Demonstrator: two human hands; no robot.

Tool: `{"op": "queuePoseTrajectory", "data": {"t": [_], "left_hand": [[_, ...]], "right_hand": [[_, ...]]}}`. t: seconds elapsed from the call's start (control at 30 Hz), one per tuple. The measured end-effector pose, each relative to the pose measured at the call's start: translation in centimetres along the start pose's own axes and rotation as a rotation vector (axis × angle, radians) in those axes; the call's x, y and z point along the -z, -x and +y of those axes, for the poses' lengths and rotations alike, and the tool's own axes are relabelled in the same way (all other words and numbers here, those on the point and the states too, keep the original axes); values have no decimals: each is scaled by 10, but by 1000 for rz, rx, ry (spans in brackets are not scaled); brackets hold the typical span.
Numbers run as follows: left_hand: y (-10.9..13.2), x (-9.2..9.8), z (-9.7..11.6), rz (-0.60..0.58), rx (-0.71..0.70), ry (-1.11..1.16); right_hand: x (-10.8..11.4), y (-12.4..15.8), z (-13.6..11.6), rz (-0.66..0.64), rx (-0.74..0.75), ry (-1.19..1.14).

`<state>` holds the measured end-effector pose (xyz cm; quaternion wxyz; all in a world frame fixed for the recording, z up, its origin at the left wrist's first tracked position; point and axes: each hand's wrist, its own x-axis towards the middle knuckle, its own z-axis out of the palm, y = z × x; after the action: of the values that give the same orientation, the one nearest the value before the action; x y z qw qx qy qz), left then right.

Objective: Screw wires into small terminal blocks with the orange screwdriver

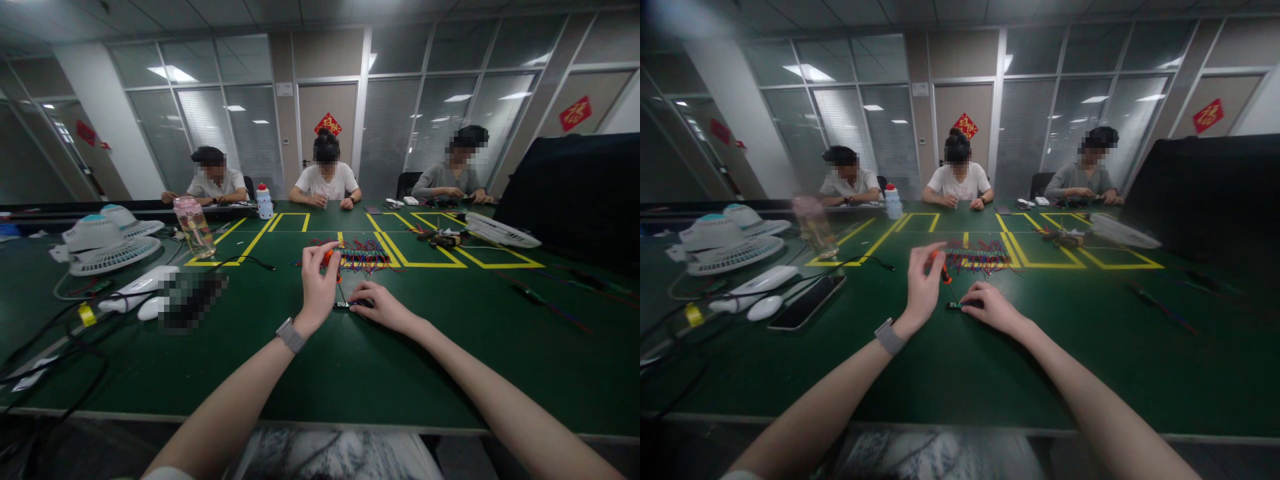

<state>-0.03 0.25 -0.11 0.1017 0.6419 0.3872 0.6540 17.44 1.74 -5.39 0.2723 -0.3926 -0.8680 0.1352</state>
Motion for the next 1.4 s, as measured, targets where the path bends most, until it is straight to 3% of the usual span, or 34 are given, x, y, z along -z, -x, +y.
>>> {"op": "queuePoseTrajectory", "data": {"t": [0.27, 0.47, 0.7, 0.9, 1.17, 1.4], "left_hand": [[1, -3, -3, -13, 63, 113], [-1, 0, 2, 33, -12, -41], [0, -5, -5, -26, 52, 140], [0, -1, 1, 7, -15, -21], [1, -2, -1, -55, -5, 80], [0, 0, 5, -4, -50, -51]], "right_hand": [[2, 0, -2, -5, -1, -5], [1, 0, -1, -2, -10, 4], [1, 0, 0, 0, 6, -6], [1, 1, 0, -4, -3, -5], [0, 0, 1, -10, 1, 3], [-1, 0, 3, -2, 4, -8]]}}
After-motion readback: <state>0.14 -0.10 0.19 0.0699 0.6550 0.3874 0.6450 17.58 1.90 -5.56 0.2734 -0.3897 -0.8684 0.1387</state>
